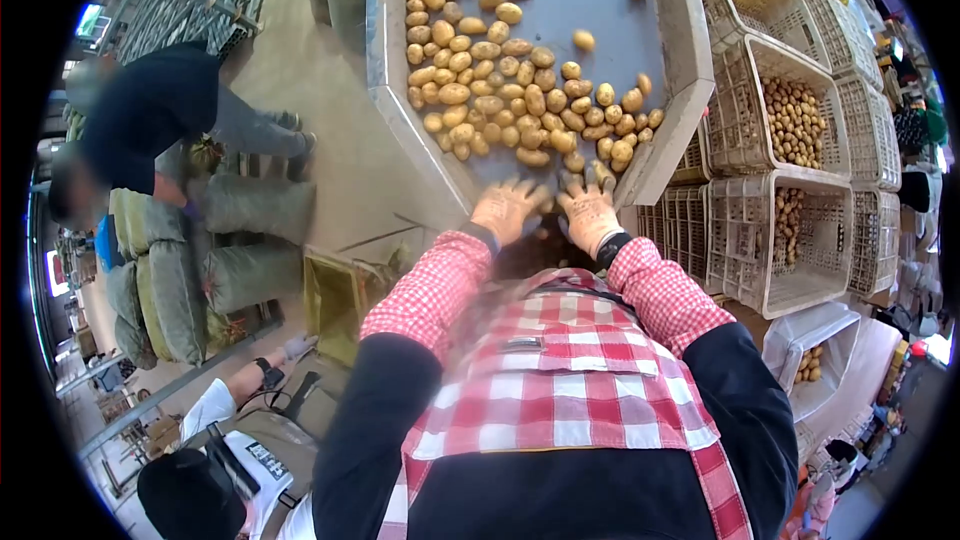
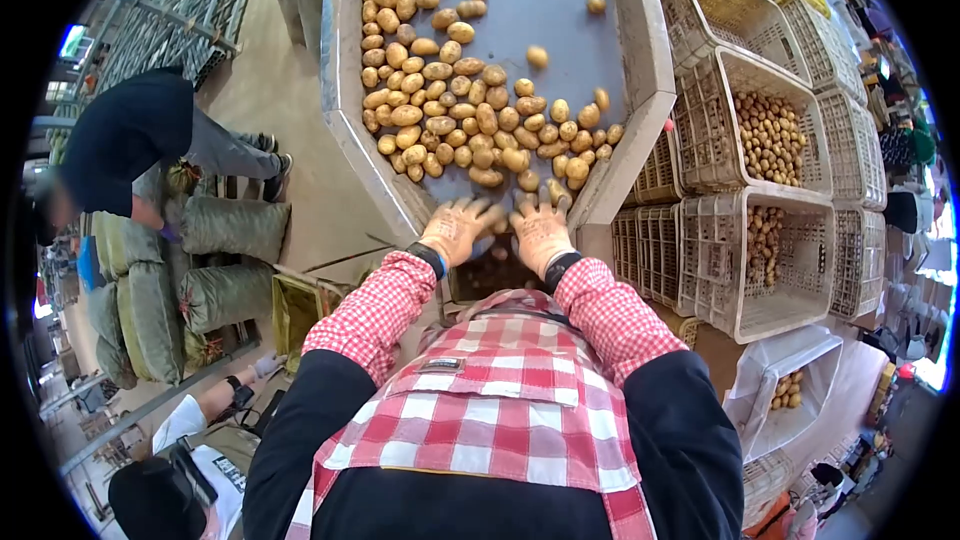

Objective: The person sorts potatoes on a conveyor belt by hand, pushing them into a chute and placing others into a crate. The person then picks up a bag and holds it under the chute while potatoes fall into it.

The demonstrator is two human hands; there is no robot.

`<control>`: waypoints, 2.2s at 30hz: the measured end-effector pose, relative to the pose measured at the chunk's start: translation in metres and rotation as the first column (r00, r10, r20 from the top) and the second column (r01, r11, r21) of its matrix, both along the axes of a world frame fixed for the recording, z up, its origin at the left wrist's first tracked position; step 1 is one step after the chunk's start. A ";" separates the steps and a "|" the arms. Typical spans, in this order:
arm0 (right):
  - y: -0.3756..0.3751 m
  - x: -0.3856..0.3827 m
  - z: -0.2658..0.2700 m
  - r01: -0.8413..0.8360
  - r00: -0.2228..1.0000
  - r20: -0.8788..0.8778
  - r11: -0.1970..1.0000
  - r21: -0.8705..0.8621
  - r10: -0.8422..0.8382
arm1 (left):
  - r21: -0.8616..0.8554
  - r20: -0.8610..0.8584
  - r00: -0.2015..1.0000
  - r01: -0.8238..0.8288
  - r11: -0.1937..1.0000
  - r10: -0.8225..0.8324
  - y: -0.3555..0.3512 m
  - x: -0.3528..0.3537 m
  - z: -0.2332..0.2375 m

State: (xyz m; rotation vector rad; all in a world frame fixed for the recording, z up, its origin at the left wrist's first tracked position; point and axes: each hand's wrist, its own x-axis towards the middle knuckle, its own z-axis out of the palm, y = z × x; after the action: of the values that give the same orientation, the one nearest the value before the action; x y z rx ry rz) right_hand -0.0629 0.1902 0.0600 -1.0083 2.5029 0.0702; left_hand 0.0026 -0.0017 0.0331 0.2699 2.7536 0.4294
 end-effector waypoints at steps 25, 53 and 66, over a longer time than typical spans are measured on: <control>-0.160 -0.085 0.030 -0.140 0.989 -0.068 0.650 -0.747 0.135 | -0.001 -0.086 0.928 0.364 0.932 -0.362 0.000 -0.002 -0.041; -0.094 -0.067 0.061 0.957 0.167 0.863 0.130 -0.258 0.477 | 0.045 -0.022 0.965 0.261 0.964 -0.260 0.000 -0.003 -0.022; 0.259 -0.021 0.103 0.637 0.581 0.813 -0.649 -0.416 0.050 | 0.049 -0.090 0.968 0.237 0.970 -0.232 0.002 0.002 -0.021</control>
State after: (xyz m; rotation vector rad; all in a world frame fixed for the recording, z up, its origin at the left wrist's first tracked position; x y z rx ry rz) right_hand -0.0835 0.4487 0.1631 0.1646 1.4254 -2.8281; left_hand 0.0045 0.0002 0.0118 0.6353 2.7470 0.4450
